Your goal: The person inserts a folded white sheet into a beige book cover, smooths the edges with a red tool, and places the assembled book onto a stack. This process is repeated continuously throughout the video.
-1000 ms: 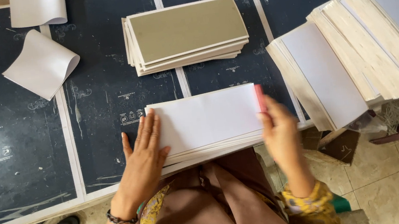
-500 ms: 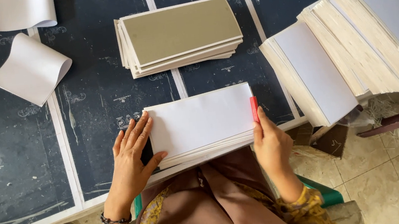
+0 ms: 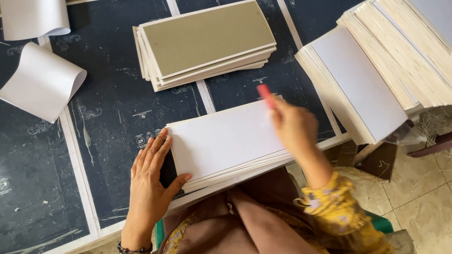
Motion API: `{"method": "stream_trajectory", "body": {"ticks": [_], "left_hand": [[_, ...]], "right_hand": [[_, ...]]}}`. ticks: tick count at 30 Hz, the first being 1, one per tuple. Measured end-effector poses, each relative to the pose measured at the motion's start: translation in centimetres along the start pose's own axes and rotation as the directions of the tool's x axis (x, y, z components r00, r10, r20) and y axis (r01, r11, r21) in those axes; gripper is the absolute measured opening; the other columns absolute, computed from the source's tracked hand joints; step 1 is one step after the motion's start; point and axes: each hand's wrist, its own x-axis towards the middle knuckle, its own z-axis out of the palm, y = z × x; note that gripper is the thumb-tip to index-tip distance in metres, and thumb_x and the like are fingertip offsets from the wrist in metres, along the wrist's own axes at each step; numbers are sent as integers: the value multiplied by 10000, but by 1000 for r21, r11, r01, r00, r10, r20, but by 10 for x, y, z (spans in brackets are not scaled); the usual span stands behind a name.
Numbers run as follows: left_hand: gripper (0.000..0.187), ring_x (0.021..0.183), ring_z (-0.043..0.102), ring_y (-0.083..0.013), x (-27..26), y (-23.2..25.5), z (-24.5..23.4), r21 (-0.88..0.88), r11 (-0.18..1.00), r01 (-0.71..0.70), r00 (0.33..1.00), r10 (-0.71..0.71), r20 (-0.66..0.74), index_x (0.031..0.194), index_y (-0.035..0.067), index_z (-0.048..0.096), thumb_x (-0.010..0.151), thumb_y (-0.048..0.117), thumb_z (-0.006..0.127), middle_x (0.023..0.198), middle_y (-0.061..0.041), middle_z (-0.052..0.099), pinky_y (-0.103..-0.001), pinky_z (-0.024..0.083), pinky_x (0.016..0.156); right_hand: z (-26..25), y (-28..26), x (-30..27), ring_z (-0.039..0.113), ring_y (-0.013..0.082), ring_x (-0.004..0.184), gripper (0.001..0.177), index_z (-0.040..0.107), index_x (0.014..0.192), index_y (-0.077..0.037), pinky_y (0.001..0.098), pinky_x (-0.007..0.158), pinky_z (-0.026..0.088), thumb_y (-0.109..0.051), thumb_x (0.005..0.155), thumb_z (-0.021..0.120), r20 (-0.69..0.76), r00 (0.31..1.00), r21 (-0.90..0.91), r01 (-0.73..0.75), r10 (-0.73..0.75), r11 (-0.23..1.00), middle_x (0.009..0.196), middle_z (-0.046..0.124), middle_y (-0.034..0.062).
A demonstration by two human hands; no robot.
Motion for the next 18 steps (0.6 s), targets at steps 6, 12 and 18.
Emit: {"method": "stream_trajectory", "body": {"ticks": [6, 12, 18], "left_hand": [[908, 1545, 329, -323, 1, -1, 0, -12, 1000, -4, 1000, 4, -1, 1572, 190, 467, 787, 465, 831, 1669, -15, 417, -525, 177, 1245], [944, 1595, 264, -290, -2, 3, -5, -31, 998, -62, 998, 62, -1, 1632, 110, 245, 864, 264, 770, 1735, -80, 263, -536, 208, 1235], [730, 1602, 227, -306, 0, 4, -4, 111, 987, -119, 992, 113, 57, 1608, 209, 398, 953, 444, 623, 1731, -21, 273, -496, 139, 1262]], "right_hand": [[46, -49, -11, 768, 407, 733, 463, 664, 1398, -151, 527, 681, 606, -221, 941, 634, -43, 994, -24, 100, -100, 995, 804, 778, 171], [56, -146, -74, 680, 241, 613, 657, 551, 1443, 26, 384, 426, 472, 34, 801, 688, -172, 747, 88, 661, -643, 745, 880, 729, 71], [11, 1, -67, 397, 28, 411, 684, 374, 1577, -411, 211, 321, 308, -58, 1025, 574, -285, 932, 47, 249, -226, 967, 1452, 683, -28]]}}
